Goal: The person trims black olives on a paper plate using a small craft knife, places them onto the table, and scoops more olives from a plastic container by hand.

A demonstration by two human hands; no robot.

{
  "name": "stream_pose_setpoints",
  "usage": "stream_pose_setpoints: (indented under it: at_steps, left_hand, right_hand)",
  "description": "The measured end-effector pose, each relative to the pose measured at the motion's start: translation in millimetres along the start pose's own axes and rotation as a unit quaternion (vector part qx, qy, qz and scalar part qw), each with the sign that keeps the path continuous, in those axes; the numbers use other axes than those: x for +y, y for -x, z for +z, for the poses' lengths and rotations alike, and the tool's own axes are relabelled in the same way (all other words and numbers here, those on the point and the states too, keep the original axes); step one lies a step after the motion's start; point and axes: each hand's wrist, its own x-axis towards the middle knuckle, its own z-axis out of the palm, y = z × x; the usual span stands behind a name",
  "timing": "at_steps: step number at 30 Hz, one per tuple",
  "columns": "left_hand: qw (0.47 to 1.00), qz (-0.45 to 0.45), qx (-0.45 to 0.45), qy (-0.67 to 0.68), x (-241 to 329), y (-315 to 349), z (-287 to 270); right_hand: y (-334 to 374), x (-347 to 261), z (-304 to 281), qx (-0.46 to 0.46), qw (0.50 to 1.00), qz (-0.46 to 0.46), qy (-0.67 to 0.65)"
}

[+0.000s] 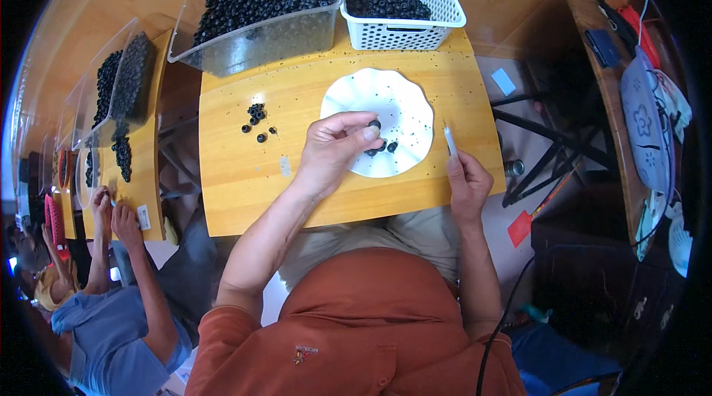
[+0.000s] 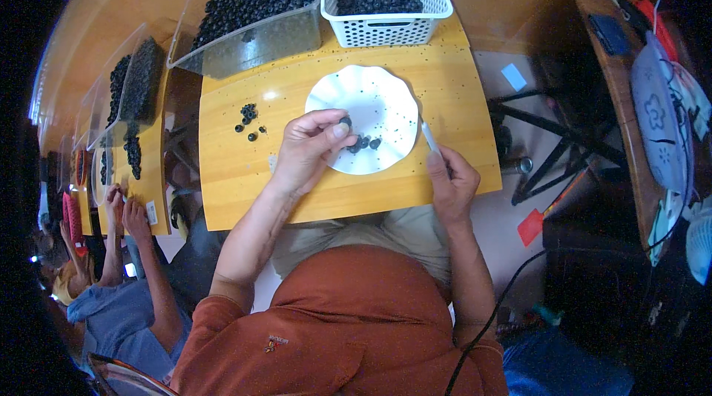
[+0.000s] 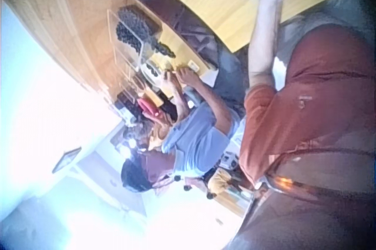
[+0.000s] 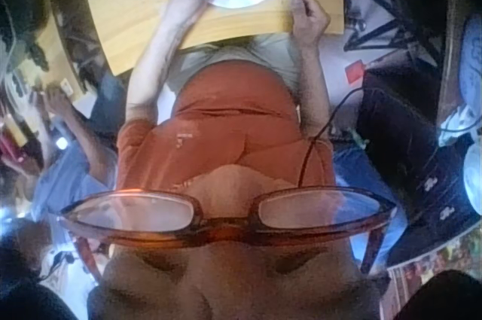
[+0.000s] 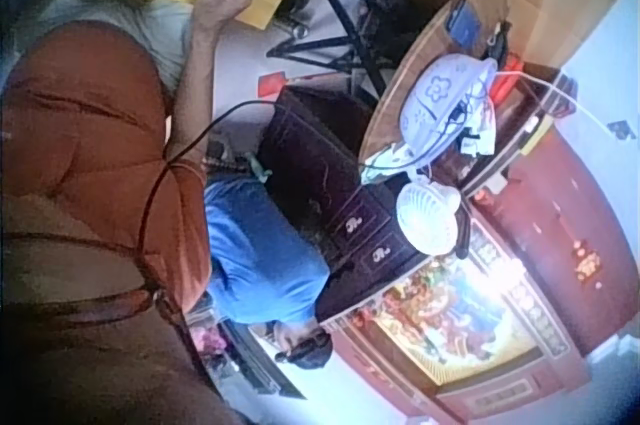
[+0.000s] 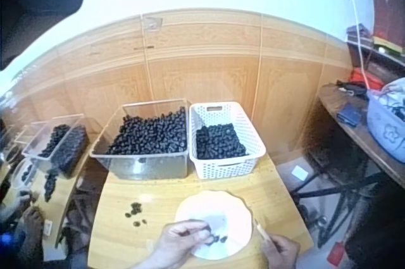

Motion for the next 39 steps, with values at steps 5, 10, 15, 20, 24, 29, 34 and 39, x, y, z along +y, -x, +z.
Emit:
stream_pose_setpoints:
  at_steps: [5, 10, 15, 20, 24, 29, 34, 39]
  left_hand:
    - [0.998, 0.037, -0.010, -0.046, -3.5, -2.1, -2.5]
    - [0.997, 0.032, -0.006, -0.065, -4.6, -0.5, -3.7]
    - [0.999, 0.017, -0.016, -0.039, -5.7, 3.7, -5.2]
    - [1.000, -0.010, -0.012, 0.025, -2.0, 7.6, -4.8]
    - [0.998, -0.027, -0.022, 0.059, 1.5, 10.4, -5.6]
    - [0.996, -0.022, -0.040, 0.078, 4.3, 13.7, -9.3]
    - [0.995, -0.019, -0.046, 0.091, 6.8, 17.4, -12.3]
    - [0.994, -0.010, -0.059, 0.093, 11.5, 22.6, -16.2]
  right_hand:
    - [1.1, -1.7, 5.0, 0.010, 1.000, 0.004, -0.007]
    - [1.4, 5.6, 0.5, 0.007, 1.000, 0.001, 0.030]
    - [2.4, 1.5, 3.6, 0.021, 0.999, 0.011, 0.037]
    - [2.7, -4.2, 7.1, 0.032, 0.999, 0.017, 0.020]
    - [11.3, -9.8, 11.5, 0.033, 0.999, 0.004, 0.042]
    - [22.8, -46.5, 37.0, -0.068, 0.995, -0.020, 0.071]
    - [20.9, -57.9, 52.3, -0.087, 0.988, -0.085, 0.096]
    - [20.2, -61.6, 58.3, -0.103, 0.980, -0.117, 0.122]
